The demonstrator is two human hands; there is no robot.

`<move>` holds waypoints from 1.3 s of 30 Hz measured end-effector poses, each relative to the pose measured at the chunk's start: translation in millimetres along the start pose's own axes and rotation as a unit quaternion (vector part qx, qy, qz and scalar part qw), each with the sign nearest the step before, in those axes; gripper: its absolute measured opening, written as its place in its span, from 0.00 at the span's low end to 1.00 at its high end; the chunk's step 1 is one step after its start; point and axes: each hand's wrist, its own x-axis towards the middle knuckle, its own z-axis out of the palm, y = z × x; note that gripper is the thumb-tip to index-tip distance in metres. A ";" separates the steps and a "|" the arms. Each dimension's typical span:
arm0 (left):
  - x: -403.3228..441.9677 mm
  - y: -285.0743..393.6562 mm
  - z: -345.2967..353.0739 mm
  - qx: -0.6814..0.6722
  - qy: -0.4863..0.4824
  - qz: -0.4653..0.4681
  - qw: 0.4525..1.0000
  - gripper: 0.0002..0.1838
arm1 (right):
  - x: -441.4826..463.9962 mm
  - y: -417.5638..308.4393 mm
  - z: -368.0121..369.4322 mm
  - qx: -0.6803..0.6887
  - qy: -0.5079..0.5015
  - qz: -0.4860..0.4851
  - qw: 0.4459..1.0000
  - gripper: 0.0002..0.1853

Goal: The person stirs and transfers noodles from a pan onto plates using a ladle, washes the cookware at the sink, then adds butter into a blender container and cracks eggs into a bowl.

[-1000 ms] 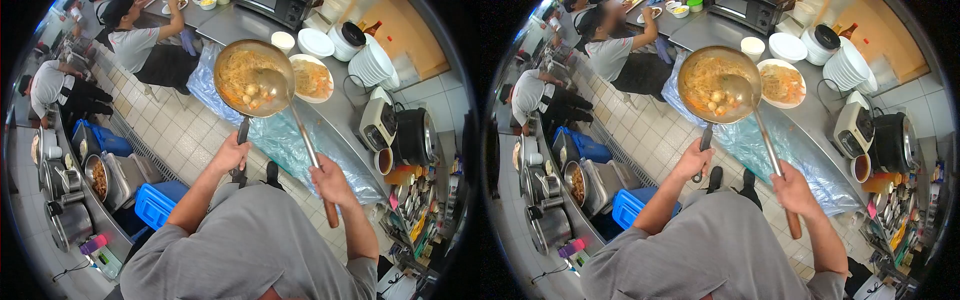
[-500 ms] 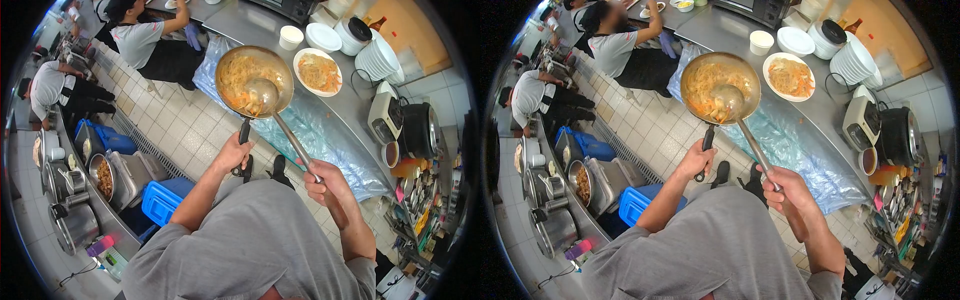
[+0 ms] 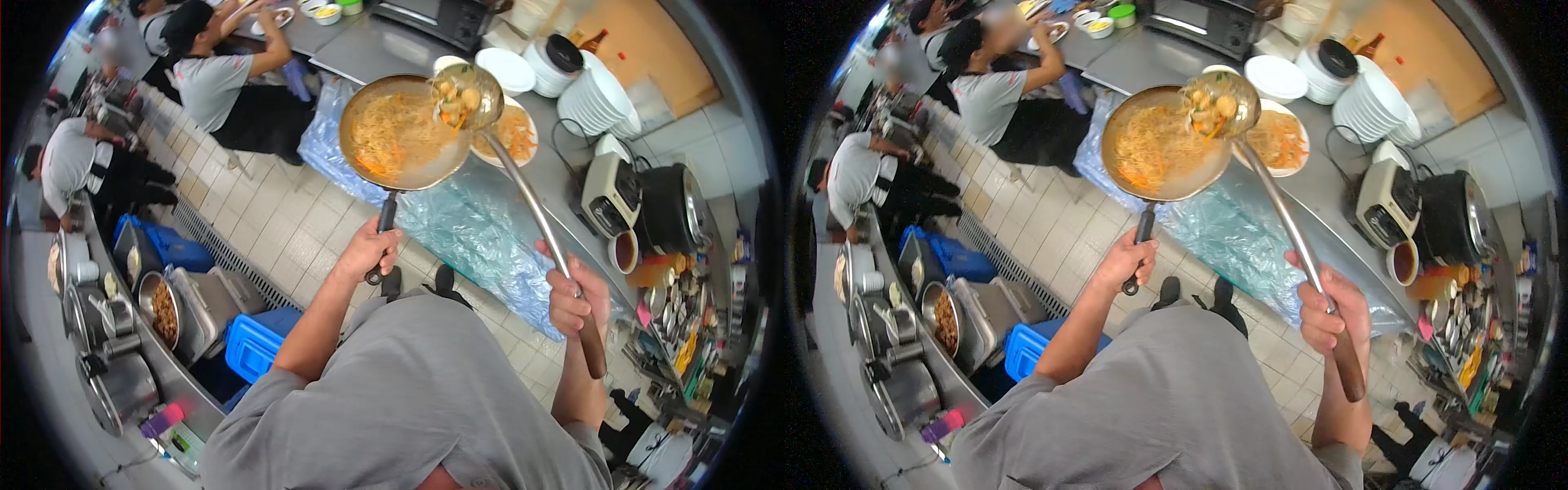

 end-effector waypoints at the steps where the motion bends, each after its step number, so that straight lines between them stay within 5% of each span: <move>1: 5.1 1.2 1.7 0.004 -0.014 -0.003 1.000 0.09 | -2.7 -9.9 1.6 -0.009 -0.012 -0.021 1.000 0.27; 7: 6.3 10.4 3.5 -0.013 0.010 0.015 1.000 0.08 | 8.7 -63.6 -9.0 -0.189 0.072 -0.115 0.973 0.24; 9: -1.7 11.4 0.8 -0.004 0.046 0.012 0.999 0.08 | 24.1 -71.8 -19.7 -0.277 0.170 -0.135 0.936 0.23; 15: -17.5 0.3 -14.6 0.007 0.078 0.015 0.997 0.07 | 75.9 -71.8 -76.2 -0.371 0.225 -0.115 0.894 0.16; 18: -25.6 -7.2 -21.6 -0.010 0.098 0.006 0.995 0.07 | 97.5 -54.9 -96.2 -0.516 0.256 -0.093 0.812 0.07; 25: -37.3 -17.0 -33.6 -0.031 0.123 -0.005 0.992 0.07 | 99.5 -42.0 -77.3 -0.597 0.316 -0.104 0.730 0.07; 27: -37.7 -17.5 -34.3 -0.033 0.122 -0.004 0.992 0.07 | 103.5 -43.0 -91.3 -0.692 0.307 -0.151 0.636 0.08; 34: -36.9 -16.1 -31.1 -0.018 0.106 -0.005 0.994 0.07 | 110.8 -59.0 -105.7 -0.718 0.334 -0.192 0.579 0.16; 39: -31.9 -14.5 -24.0 0.022 0.120 -0.019 0.992 0.08 | 134.4 -67.7 -152.1 -0.803 0.315 -0.200 0.465 0.22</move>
